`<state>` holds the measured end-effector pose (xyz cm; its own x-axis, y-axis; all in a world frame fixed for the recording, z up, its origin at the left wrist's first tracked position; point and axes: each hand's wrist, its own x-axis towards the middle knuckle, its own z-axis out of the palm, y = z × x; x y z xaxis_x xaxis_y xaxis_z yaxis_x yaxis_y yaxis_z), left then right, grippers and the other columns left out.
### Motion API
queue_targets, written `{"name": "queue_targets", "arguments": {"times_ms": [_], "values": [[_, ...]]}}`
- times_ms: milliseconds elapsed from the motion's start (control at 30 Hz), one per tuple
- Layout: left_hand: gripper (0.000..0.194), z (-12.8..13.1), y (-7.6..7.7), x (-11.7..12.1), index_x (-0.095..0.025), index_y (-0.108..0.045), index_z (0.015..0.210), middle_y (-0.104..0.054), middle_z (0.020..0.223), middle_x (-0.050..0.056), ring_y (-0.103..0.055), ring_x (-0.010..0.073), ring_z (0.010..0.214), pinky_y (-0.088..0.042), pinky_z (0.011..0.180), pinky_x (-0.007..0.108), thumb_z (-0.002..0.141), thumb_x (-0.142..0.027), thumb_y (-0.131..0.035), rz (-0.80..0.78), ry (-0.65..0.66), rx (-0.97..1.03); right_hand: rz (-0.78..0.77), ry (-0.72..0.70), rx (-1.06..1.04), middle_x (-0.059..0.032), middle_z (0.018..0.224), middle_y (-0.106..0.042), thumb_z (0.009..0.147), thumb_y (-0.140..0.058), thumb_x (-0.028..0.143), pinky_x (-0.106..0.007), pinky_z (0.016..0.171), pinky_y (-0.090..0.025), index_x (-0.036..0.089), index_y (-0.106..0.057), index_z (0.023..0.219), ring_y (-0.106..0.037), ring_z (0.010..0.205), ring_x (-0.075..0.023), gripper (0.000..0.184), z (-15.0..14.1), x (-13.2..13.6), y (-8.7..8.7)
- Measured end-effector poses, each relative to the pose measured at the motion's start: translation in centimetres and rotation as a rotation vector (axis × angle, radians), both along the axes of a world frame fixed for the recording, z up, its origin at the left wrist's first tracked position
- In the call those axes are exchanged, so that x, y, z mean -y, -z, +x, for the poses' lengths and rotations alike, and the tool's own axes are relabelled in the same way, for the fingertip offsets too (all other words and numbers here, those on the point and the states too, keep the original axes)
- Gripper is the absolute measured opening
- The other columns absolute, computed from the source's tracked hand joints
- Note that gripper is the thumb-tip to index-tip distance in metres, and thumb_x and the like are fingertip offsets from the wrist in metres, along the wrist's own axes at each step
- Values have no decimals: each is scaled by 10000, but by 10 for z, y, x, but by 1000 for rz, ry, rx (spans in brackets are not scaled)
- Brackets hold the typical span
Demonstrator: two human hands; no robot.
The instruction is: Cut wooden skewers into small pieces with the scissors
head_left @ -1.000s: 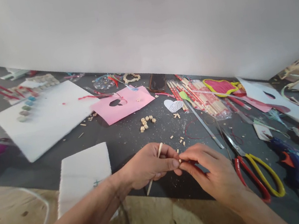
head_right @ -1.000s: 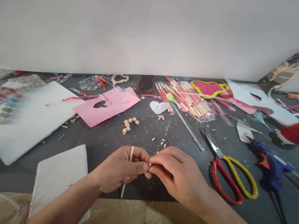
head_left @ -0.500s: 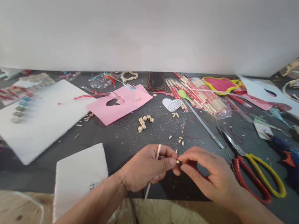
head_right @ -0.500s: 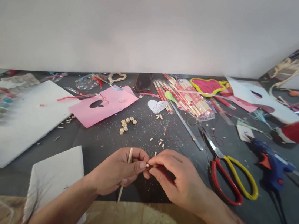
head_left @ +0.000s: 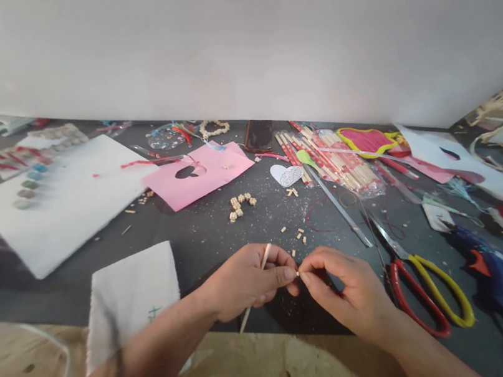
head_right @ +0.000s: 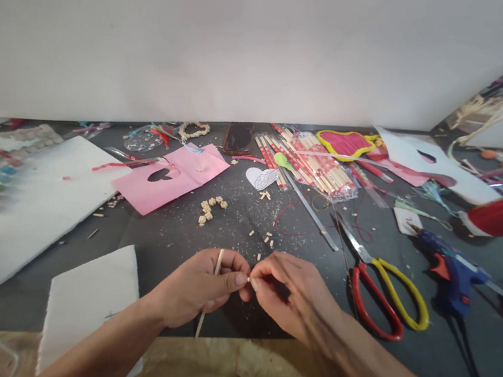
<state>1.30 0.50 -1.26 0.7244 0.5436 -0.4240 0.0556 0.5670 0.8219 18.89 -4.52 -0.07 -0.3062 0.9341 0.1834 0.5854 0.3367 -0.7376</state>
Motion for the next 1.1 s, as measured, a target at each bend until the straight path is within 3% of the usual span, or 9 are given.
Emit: {"name": "queue_targets", "arguments": {"times_ms": [200, 367, 433, 533, 600, 700, 867, 1033, 1100], "values": [[263, 0, -3, 2, -129, -523, 755, -595, 676, -1, -288, 3, 362, -164, 346, 170, 750, -382, -596, 23, 40, 7, -55, -57, 84, 17, 706, -576, 813, -455, 154, -200, 601, -417, 200, -519, 748, -528, 635, -91, 102, 1, -3, 1], [240, -1, -2, 2, -141, -490, 789, -596, 686, 10, -260, -1, 352, -125, 343, 172, 774, -361, -584, -43, -34, 65, -3, -40, 286, -24, 888, -611, 847, -448, 206, -237, 709, -454, 212, -538, 941, -572, 821, -127, 131, 6, 0, -20], [235, -2, -3, 1, -146, -472, 778, -592, 690, 13, -249, -4, 351, -112, 343, 171, 788, -359, -572, -61, -65, 82, 22, 17, 439, -49, 1003, -605, 858, -447, 264, -269, 747, -466, 221, -508, 1073, -574, 914, -155, 228, 19, 6, -30], [232, -5, -4, -1, -153, -450, 759, -585, 693, 6, -228, -8, 349, -102, 343, 168, 800, -352, -562, -66, -105, 103, 92, 220, 664, -77, 999, -614, 872, -386, 356, -340, 751, -477, 207, -520, 1059, -595, 901, -205, 274, 53, 22, -32], [232, -7, -5, -2, -156, -446, 760, -581, 696, 2, -226, -8, 351, -104, 344, 165, 803, -353, -560, -63, -121, 116, 112, 418, 807, -110, 938, -631, 858, -356, 438, -392, 718, -483, 173, -534, 1014, -610, 854, -255, 355, 81, 34, -24], [241, -8, -5, -2, -155, -448, 766, -576, 707, 0, -232, -9, 359, -106, 347, 159, 798, -363, -565, -57, -127, 134, 16, 575, 940, -143, 882, -646, 812, -372, 508, -445, 736, -474, 132, -535, 1018, -615, 845, -308, 459, 115, 51, -3], [257, -5, 1, -3, -156, -454, 775, -580, 721, 1, -244, -7, 362, -107, 343, 157, 778, -375, -588, -44, -102, 140, -194, 702, 905, -155, 909, -641, 813, -354, 501, -392, 655, -497, 124, -498, 1122, -643, 793, -285, 508, 125, 61, 14], [238, -7, 1, -3, -151, -463, 793, -586, 731, 10, -259, -5, 370, -125, 344, 156, 781, -352, -590, -38, -55, 145, -306, 849, 761, -82, 819, -676, 711, -495, 545, -362, 548, -501, 210, -546, 1047, -661, 693, -267, 477, 131, 63, 8], [229, -8, 0, -3, -152, -464, 801, -586, 733, 11, -264, -5, 370, -135, 346, 156, 781, -342, -591, -36, -48, 158, -250, 904, 686, -66, 783, -684, 704, -509, 540, -340, 524, -509, 224, -567, 999, -664, 651, -247, 436, 130, 67, 4]]}}
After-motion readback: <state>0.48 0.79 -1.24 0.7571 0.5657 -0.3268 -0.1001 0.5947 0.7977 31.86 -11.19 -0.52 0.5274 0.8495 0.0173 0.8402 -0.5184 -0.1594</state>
